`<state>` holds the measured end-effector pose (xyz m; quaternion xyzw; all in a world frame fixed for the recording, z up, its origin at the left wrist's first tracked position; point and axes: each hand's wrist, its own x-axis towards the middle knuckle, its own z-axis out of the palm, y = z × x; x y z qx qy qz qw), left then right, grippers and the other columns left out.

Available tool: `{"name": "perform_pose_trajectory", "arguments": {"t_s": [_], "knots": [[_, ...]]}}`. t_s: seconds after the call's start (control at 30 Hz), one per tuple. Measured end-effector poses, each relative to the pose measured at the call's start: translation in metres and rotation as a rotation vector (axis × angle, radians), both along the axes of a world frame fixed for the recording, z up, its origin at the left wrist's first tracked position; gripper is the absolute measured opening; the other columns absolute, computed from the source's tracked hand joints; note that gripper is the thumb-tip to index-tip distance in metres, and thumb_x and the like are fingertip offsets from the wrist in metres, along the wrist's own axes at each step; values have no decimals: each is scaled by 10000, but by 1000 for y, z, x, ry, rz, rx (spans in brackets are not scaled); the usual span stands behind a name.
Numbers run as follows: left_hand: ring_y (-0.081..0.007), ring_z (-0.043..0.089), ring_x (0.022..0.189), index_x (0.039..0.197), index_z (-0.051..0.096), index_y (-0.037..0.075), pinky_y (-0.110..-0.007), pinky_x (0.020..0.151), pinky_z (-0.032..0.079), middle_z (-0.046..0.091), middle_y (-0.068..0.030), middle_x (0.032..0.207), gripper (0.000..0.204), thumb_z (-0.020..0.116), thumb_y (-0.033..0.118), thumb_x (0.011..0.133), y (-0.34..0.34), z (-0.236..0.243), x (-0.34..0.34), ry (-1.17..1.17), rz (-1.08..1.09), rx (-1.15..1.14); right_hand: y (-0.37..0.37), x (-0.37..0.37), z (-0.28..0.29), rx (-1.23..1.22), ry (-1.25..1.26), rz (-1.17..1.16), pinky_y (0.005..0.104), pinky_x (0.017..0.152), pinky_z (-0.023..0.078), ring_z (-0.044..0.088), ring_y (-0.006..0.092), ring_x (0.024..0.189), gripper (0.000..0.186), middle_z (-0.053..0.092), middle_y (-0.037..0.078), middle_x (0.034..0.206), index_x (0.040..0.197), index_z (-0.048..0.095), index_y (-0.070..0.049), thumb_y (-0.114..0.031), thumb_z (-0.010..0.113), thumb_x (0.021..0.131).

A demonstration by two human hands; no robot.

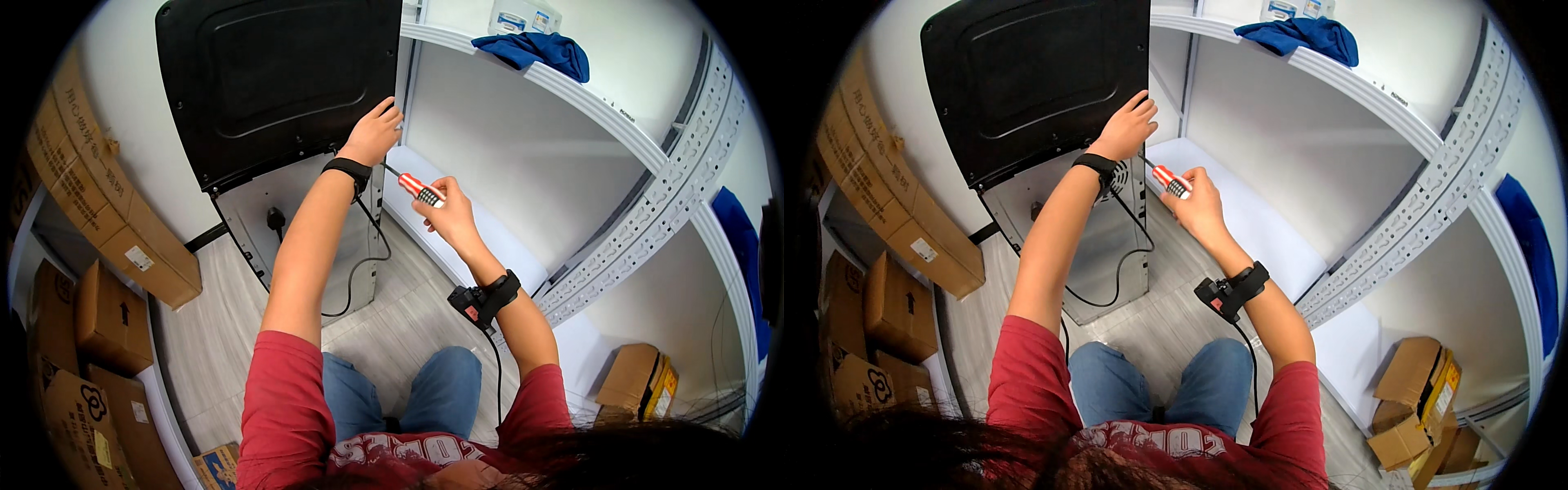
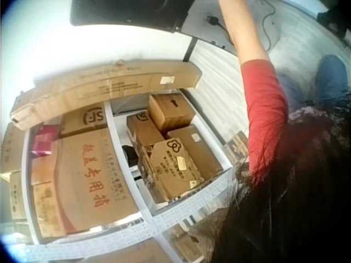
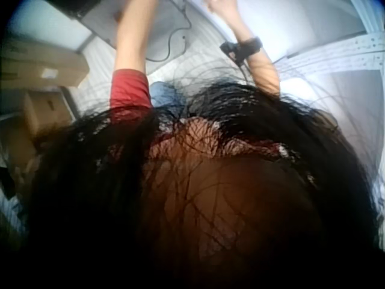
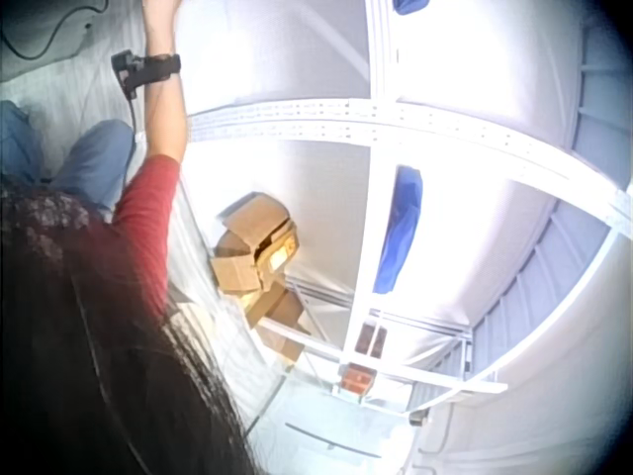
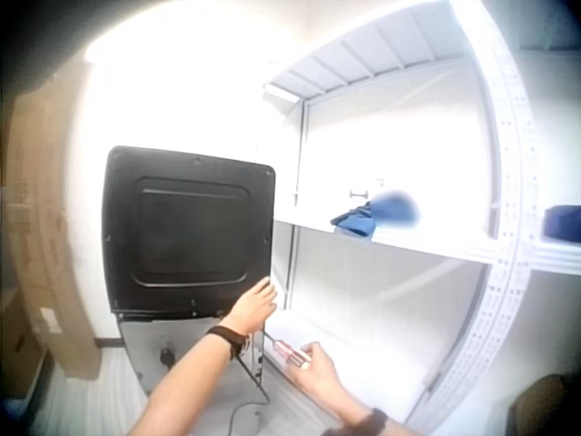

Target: The person uses a screwdriver to remove screws from the back panel of a black appliance and then removes the panel by hand.

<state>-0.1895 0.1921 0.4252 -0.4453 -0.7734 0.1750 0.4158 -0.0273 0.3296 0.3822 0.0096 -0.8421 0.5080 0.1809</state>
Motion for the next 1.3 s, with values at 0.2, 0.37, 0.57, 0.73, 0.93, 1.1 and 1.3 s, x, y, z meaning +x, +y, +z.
{"name": "perform_pose_trajectory", "arguments": {"t_s": [0.2, 0.37, 0.57, 0.73, 0.93, 1.1, 1.3], "knots": [[-165, 400, 1114, 808, 652, 114, -350, 1078, 144, 531, -32, 1014, 146, 595, 97, 675, 1, 1, 6, 7, 44, 4, 17, -11, -3, 37, -108, -170, 288, 535, 466, 571, 178, 600, 460, 575, 134, 779, 974, 463, 31, -298, 667, 726], [-195, 400, 1112, 795, 626, 85, -369, 1073, 158, 519, -66, 1006, 139, 589, 94, 661, 0, -1, 1, 7, 10, 0, 4, 1, -8, 353, 154, -109, 363, 734, 446, 538, 309, 861, 587, 506, 217, 958, 1072, 393, 4, -247, 718, 652], [-210, 400, 1107, 784, 609, 71, -376, 1069, 165, 510, -81, 995, 136, 585, 94, 652, 2, 0, 1, 5, -32, 20, 6, -8, -6, 278, 82, -92, 383, 724, 439, 538, 320, 856, 458, 527, 187, 912, 950, 457, -17, -220, 715, 631], [-187, 403, 1110, 794, 632, 97, -361, 1073, 157, 530, -54, 998, 132, 586, 95, 671, 1, -2, 4, -2, 22, 5, -1, -8, -1, -132, -220, -16, 280, 422, 408, 501, 163, 452, 408, 570, 101, 681, 855, 465, 14, -343, 628, 740], [-200, 405, 1102, 791, 618, 86, -365, 1071, 161, 520, -69, 987, 145, 593, 86, 648, 0, -1, 3, -6, -7, 17, 12, -7, -2, -363, -287, 122, 226, 393, 398, 493, 111, 473, 392, 569, 86, 707, 927, 421, 19, -239, 652, 743], [-210, 401, 1107, 784, 607, 74, -372, 1069, 166, 509, -84, 989, 146, 591, 80, 638, -1, -2, 0, -18, -25, 32, 13, -6, -10, 190, 5, 13, 257, 494, 455, 558, 151, 605, 443, 560, 119, 793, 963, 402, 15, -113, 714, 676], [-215, 403, 1104, 784, 605, 75, -374, 1069, 167, 509, -86, 996, 142, 588, 85, 643, 0, -1, 2, -20, -16, 4, 15, -12, -11, -42, -129, -54, 257, 435, 418, 521, 145, 480, 400, 575, 119, 641, 950, 453, 14, -368, 488, 837]]}}
